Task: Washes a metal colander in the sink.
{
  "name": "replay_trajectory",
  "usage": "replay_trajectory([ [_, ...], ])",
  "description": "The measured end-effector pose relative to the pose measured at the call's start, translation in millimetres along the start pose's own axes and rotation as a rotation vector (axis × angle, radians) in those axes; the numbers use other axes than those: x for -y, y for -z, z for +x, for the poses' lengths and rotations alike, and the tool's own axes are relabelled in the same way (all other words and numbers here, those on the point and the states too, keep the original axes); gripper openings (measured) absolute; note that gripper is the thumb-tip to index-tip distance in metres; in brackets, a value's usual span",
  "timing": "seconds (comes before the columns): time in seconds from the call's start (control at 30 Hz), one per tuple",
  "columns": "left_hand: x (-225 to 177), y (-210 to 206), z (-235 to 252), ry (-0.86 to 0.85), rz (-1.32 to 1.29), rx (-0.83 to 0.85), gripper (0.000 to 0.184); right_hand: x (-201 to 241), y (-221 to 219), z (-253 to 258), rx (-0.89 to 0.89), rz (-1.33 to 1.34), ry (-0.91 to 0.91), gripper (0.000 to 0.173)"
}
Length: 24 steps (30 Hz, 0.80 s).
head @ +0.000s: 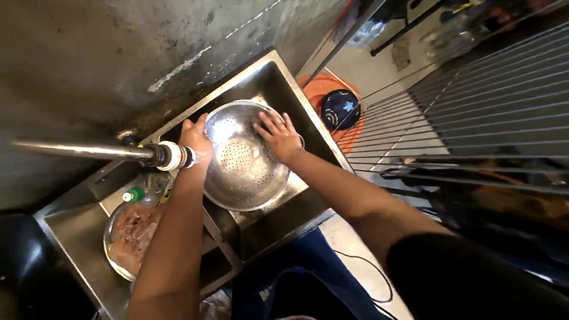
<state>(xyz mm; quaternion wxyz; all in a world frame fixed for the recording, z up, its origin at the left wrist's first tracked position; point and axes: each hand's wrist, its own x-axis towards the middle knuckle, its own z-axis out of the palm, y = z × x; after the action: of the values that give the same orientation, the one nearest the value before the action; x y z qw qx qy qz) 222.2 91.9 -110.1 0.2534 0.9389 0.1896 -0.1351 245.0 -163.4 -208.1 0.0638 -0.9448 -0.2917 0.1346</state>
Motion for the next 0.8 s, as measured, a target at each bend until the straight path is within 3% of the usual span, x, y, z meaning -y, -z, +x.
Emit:
replay_trajectory([
  [0.07, 3, -2, -2, -0.008, -0.015, -0.024, 0.044, 30, -20, 43, -0.232, 0.105, 0.007, 0.073],
  [0.13, 1, -2, -5, -0.01, -0.013, -0.031, 0.043, 86, -41, 65, -0.401, 0.377, 0.084, 0.067],
  [0.23, 1, 1, -5, -0.024, 0.001, -0.074, 0.044, 148, -34, 31, -0.151, 0.724, 0.243, 0.056],
  [0.33, 2, 3, -10, -0.017, 0.019, -0.047, 0.046, 115, -39, -13, 0.133, 0.583, 0.368, 0.057],
  [0.43, 0, 4, -11, -0.027, 0.001, -0.045, 0.047, 47, -44, -6, 0.044, 0.318, 0.163, 0.066],
  [0.5, 2, 0, -15, -0.018, -0.022, -0.059, 0.046, 34, -43, 8, -0.017, 0.232, -0.048, 0.076],
  [0.57, 6, -3, -18, -0.003, -0.037, -0.091, 0.046, 60, -52, 11, -0.119, 0.29, -0.205, 0.076],
  [0.63, 8, 1, -21, 0.022, -0.019, -0.077, 0.047, 111, -49, -9, -0.085, 0.498, -0.276, 0.07],
  [0.73, 7, 2, -18, 0.032, -0.006, -0.061, 0.048, 167, -36, -19, 0.049, 0.761, -0.115, 0.062],
  [0.8, 4, 1, -18, 0.057, -0.014, -0.049, 0.046, 174, -32, 8, -0.08, 0.83, -0.006, 0.06],
])
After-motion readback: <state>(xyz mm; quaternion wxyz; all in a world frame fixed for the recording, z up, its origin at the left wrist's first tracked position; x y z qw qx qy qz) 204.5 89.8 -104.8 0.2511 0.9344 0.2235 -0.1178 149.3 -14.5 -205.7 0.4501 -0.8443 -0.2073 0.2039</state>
